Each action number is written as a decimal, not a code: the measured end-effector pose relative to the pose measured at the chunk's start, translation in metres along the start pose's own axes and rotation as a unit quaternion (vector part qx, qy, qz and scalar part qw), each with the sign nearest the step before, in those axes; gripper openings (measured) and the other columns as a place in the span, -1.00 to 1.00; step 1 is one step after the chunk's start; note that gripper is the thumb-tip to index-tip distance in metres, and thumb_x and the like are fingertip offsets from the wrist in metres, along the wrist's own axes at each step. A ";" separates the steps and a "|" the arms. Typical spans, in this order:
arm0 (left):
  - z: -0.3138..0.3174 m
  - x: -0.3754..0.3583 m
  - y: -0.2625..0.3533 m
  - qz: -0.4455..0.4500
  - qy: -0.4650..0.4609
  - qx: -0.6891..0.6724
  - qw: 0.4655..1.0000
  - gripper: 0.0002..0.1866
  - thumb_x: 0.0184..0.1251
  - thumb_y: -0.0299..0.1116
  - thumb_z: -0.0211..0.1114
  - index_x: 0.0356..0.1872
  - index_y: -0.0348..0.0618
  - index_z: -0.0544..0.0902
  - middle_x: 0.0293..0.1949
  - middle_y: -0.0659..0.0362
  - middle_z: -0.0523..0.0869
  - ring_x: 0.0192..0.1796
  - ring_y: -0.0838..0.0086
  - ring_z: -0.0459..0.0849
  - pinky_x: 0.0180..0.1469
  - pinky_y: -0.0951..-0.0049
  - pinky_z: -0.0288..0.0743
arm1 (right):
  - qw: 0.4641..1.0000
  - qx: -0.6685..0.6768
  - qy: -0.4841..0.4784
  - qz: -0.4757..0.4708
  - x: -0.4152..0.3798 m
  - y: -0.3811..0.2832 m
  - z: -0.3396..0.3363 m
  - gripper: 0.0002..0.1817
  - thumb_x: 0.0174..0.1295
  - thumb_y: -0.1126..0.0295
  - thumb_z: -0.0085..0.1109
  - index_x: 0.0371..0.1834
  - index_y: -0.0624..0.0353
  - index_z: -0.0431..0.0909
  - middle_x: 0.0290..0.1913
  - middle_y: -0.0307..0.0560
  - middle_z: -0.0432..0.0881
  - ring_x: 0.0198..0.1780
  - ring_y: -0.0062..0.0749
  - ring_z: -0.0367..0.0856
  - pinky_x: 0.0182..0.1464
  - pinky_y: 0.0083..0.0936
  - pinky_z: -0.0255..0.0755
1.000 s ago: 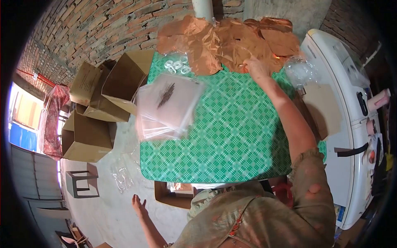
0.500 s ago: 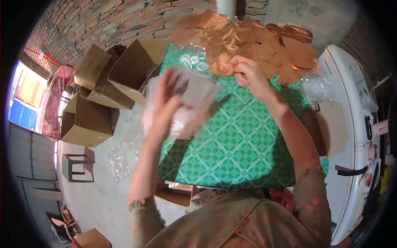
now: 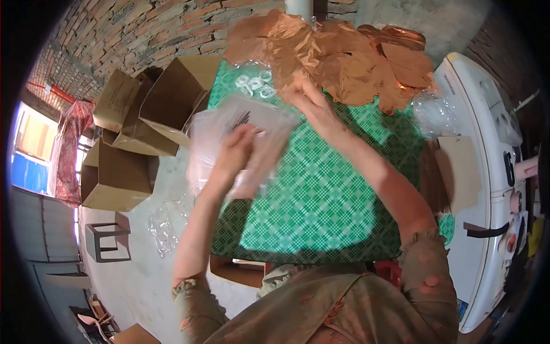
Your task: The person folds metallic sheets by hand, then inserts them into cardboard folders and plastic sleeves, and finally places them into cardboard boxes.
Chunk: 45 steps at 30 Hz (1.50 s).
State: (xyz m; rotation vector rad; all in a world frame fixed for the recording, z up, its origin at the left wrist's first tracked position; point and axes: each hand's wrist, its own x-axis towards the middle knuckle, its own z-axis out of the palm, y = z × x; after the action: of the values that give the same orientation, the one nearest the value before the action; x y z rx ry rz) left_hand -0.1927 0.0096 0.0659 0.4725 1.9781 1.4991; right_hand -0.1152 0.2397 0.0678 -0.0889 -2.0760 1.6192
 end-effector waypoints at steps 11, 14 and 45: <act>-0.395 -0.057 -0.190 -0.079 0.016 0.556 0.828 -0.24 0.35 0.03 0.47 0.49 -0.08 0.50 0.35 -0.06 0.66 0.44 0.15 0.56 0.45 0.10 0.44 | 0.785 -0.611 -0.102 0.025 -0.017 0.068 -0.155 -0.55 0.44 0.21 0.18 0.33 0.13 0.58 0.37 -0.08 0.60 0.57 -0.11 0.35 0.49 -0.05 0.25; -0.427 -0.058 -0.207 -0.170 0.050 0.628 0.758 -0.18 0.30 0.05 0.49 0.53 -0.04 0.46 0.42 -0.06 0.59 0.50 0.22 0.50 0.44 0.12 0.50 | 0.799 -0.585 -0.017 -0.137 -0.020 0.142 -0.165 -0.67 0.44 0.32 0.16 0.18 0.22 0.63 0.29 -0.02 0.66 0.47 -0.12 0.49 0.46 -0.12 0.35; 0.052 0.162 0.042 0.487 0.036 0.313 0.814 -0.59 0.46 -0.40 0.39 0.30 -0.14 0.66 0.38 -0.01 0.60 0.31 0.23 0.67 0.13 0.31 0.71 | 0.939 -0.328 0.052 0.094 0.028 0.106 -0.184 -0.73 0.41 0.24 0.10 -0.23 0.27 0.56 -0.35 0.08 0.62 -0.30 -0.16 0.57 -0.18 -0.25 0.46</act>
State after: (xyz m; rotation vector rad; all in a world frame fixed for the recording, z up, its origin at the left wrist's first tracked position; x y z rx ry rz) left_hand -0.2837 0.1592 0.0557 1.9754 2.3992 1.2896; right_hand -0.0890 0.4441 0.0097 -0.5997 -2.4911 0.9183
